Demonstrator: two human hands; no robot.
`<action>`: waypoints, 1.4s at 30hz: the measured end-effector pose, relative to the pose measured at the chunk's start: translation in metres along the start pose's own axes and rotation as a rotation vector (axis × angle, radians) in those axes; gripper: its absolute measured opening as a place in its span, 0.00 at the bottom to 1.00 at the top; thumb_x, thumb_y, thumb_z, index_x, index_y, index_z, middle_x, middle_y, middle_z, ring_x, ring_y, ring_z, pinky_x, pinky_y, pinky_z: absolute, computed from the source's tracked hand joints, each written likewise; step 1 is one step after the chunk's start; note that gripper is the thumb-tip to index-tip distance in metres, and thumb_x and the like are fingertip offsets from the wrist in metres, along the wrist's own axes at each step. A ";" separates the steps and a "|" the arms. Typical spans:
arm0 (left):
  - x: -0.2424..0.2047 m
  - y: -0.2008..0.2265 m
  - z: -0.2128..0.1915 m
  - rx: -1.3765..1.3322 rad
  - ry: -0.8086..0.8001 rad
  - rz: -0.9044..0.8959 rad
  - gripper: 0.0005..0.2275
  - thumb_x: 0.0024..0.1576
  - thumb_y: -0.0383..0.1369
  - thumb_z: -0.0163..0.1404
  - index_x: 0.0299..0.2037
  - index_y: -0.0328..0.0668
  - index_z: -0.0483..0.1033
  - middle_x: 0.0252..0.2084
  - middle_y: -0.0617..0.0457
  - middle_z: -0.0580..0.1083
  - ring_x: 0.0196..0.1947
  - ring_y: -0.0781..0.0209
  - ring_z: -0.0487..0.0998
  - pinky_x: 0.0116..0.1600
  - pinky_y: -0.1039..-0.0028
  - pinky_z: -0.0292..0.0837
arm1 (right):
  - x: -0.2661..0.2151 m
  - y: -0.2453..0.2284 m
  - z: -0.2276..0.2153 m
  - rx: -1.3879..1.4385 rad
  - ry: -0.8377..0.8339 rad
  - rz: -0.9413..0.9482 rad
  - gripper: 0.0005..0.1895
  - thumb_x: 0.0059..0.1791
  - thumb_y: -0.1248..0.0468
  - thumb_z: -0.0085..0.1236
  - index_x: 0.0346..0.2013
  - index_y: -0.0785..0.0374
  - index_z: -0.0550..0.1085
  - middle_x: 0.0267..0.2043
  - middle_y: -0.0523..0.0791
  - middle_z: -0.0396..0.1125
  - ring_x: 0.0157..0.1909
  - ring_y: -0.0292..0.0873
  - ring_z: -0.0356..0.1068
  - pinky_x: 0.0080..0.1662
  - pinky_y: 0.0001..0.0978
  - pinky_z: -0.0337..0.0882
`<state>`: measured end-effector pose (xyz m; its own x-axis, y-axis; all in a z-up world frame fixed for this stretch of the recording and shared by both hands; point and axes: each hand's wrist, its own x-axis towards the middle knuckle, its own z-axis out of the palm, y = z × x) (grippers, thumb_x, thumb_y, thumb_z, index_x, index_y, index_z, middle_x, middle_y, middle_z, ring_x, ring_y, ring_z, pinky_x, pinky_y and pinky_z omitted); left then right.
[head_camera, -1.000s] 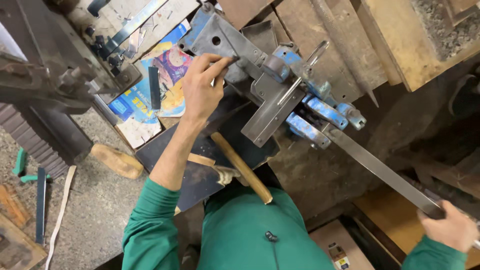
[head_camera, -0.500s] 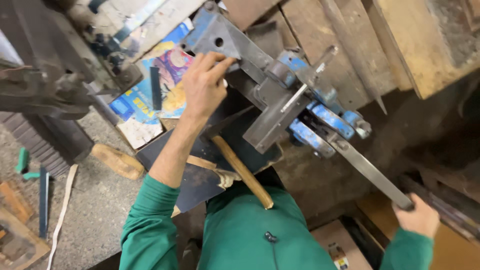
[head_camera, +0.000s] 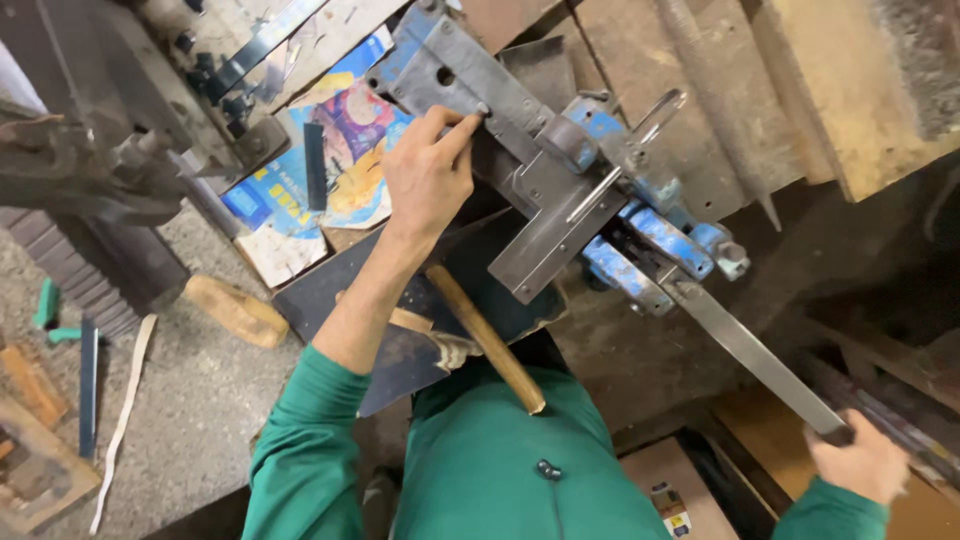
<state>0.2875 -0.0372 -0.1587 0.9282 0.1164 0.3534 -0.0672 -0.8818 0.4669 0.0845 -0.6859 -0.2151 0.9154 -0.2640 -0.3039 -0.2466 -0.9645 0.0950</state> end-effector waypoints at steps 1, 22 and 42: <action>0.000 0.002 0.002 -0.006 -0.007 -0.006 0.11 0.54 0.23 0.59 0.46 0.45 0.83 0.40 0.56 0.75 0.38 0.55 0.77 0.41 0.65 0.72 | -0.006 0.013 -0.006 -0.008 0.019 -0.001 0.24 0.41 0.47 0.71 0.48 0.54 0.82 0.35 0.51 0.75 0.38 0.54 0.74 0.46 0.43 0.73; -0.003 0.001 0.015 -0.001 0.060 -0.048 0.09 0.53 0.23 0.59 0.43 0.45 0.83 0.38 0.54 0.75 0.37 0.53 0.77 0.40 0.64 0.72 | 0.019 -0.005 -0.004 0.132 0.042 -0.011 0.24 0.44 0.51 0.71 0.49 0.59 0.81 0.39 0.55 0.75 0.43 0.55 0.75 0.52 0.46 0.74; -0.015 0.070 -0.174 -0.194 -0.061 0.335 0.19 0.46 0.18 0.55 0.47 0.47 0.82 0.42 0.56 0.76 0.38 0.55 0.76 0.42 0.66 0.73 | -0.020 -0.338 -0.232 0.671 0.438 -0.931 0.23 0.48 0.69 0.66 0.58 0.63 0.73 0.59 0.49 0.69 0.61 0.55 0.69 0.64 0.47 0.68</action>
<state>0.2049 -0.0210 0.0094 0.8627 -0.1955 0.4664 -0.4326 -0.7630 0.4804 0.2236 -0.3518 -0.0214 0.8276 0.4298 0.3610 0.5613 -0.6321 -0.5341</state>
